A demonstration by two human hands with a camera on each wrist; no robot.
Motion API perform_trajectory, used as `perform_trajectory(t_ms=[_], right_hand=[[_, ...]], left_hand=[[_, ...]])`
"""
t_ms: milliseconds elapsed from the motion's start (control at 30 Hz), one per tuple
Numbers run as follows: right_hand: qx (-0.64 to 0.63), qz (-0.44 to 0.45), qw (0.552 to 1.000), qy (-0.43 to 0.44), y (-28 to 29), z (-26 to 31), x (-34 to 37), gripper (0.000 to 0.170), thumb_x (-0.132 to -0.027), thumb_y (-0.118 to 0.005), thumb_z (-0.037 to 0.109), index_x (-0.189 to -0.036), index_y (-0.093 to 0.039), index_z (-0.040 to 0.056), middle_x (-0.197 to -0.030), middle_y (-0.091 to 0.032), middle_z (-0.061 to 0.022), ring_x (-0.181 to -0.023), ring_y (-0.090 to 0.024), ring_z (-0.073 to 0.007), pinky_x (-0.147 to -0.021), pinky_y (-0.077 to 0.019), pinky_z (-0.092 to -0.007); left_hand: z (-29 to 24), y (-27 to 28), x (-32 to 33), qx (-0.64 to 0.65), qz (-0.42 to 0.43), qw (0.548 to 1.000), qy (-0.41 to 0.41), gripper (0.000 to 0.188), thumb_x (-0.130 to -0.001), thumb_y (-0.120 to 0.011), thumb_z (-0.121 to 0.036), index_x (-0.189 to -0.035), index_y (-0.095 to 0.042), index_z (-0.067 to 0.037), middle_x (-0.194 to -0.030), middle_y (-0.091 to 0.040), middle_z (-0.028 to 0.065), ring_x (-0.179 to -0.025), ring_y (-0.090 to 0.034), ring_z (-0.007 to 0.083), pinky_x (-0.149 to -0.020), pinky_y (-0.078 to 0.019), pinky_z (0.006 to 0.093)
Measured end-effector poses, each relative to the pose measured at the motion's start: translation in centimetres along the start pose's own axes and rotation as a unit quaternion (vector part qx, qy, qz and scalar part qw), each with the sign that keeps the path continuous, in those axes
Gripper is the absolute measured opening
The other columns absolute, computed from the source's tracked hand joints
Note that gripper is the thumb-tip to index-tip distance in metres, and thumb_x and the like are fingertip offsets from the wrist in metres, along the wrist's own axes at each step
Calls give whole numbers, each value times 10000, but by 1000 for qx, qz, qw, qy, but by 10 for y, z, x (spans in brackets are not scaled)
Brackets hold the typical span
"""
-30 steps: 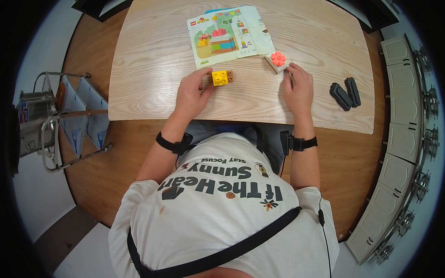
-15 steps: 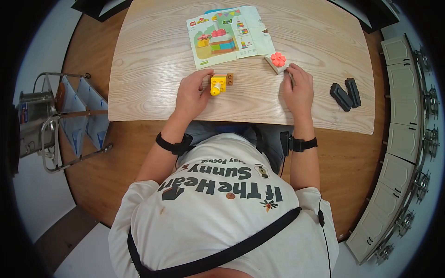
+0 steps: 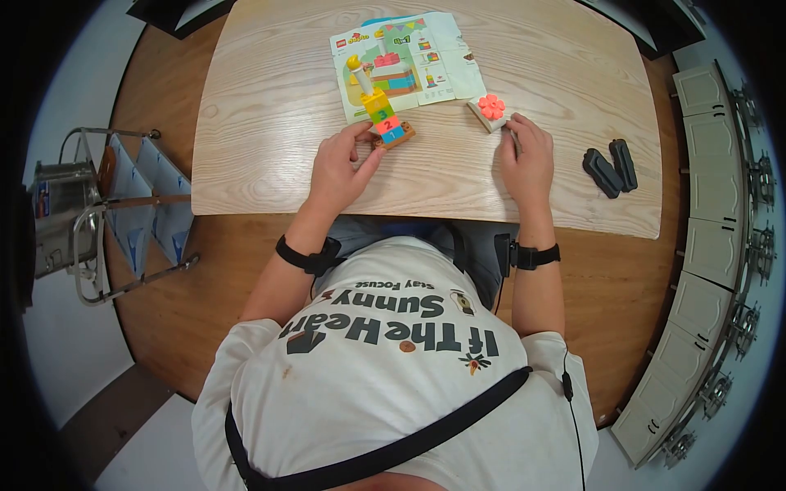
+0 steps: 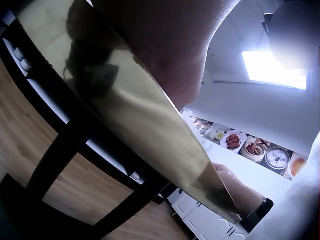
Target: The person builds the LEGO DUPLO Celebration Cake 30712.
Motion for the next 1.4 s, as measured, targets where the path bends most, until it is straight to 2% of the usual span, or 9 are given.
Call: perform_trajectory(t_ms=[67, 167, 667, 767, 1067, 1167, 1367, 1400], right_hand=[[0, 0, 1000, 0, 0, 0, 1, 217, -972, -719, 88, -1180, -760, 43, -1327, -749, -120, -1202, -649, -355, -1050, -514, -441], [-3, 0, 1000, -2, 0, 1, 0, 216, -971, -719, 85, -1178, -761, 43, -1327, -749, -120, -1197, -649, -355, -1048, -514, -441], [-4, -2, 1000, 0, 0, 0, 1, 209, -969, -723, 85, -1170, -761, 47, -1316, -753, -118, -1191, -651, -350, -1039, -518, -438], [-4, -6, 1000, 3, 1, 3, -1, 205, -969, -723, 86, -1167, -762, 47, -1316, -753, -116, -1191, -652, -348, -1039, -519, -437], [-1, -3, 1000, 2, 1, 1, 2, 203, -970, -722, 88, -1166, -763, 54, -1318, -751, -113, -1192, -652, -347, -1040, -522, -437], [-2, -3, 1000, 1, 0, 2, -2, 207, -969, -722, 87, -1170, -761, 55, -1320, -751, -112, -1194, -650, -349, -1039, -523, -438], [-3, -4, 1000, -3, 2, 5, -1, 209, -969, -723, 88, -1172, -759, 54, -1321, -751, -109, -1198, -644, -351, -1036, -526, -437], [-2, -5, 1000, -2, 3, 6, -1, 208, -969, -723, 88, -1171, -760, 54, -1321, -751, -109, -1198, -644, -350, -1035, -527, -437]], left_hand=[[0, -1, 3, 4, 23, 999, 31, 481, -909, -833, -208, -1336, -640, -98, -1096, -773, 55, -939, -703, 320, -852, -508, 459], [-3, -1, 2, 6, 6, 1000, -17, 494, -893, -840, -176, -1337, -633, -108, -1124, -768, 55, -961, -702, 319, -864, -506, 454], [0, -3, 3, 6, 14, 1000, 1, 504, -887, -843, -154, -1344, -633, -121, -1147, -766, 63, -976, -704, 315, -876, -506, 455], [0, -1, 3, 1, -11, 1000, -26, 535, -864, -850, -108, -1366, -666, -116, -1176, -774, -2, -741, -596, 209, -809, -506, 379], [1, -1, 3, 10, -10, 1000, -27, 512, -855, -817, -43, -1341, -679, -125, -1193, -776, -20, -740, -590, 205, -817, -507, 373], [-1, 0, 3, 25, 8, 1000, -10, 474, -888, -812, -78, -1331, -655, -138, -1172, -769, 54, -915, -691, 287, -866, -499, 437], [1, -2, 3, 22, 8, 1000, 4, 486, -875, -813, -60, -1330, -658, -138, -1114, -762, 53, -800, -647, 283, -828, -489, 434], [1, -2, 3, 21, 5, 1000, -1, 502, -865, -809, -37, -1337, -665, -131, -1143, -767, 31, -784, -625, 257, -822, -496, 411]])
Point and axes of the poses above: each hand's wrist, its own x-axis away from the middle knuckle, its own y-axis out of the back of the hand, z = x × y, the point moved 8 cm from there along -x, towards the middle knuckle
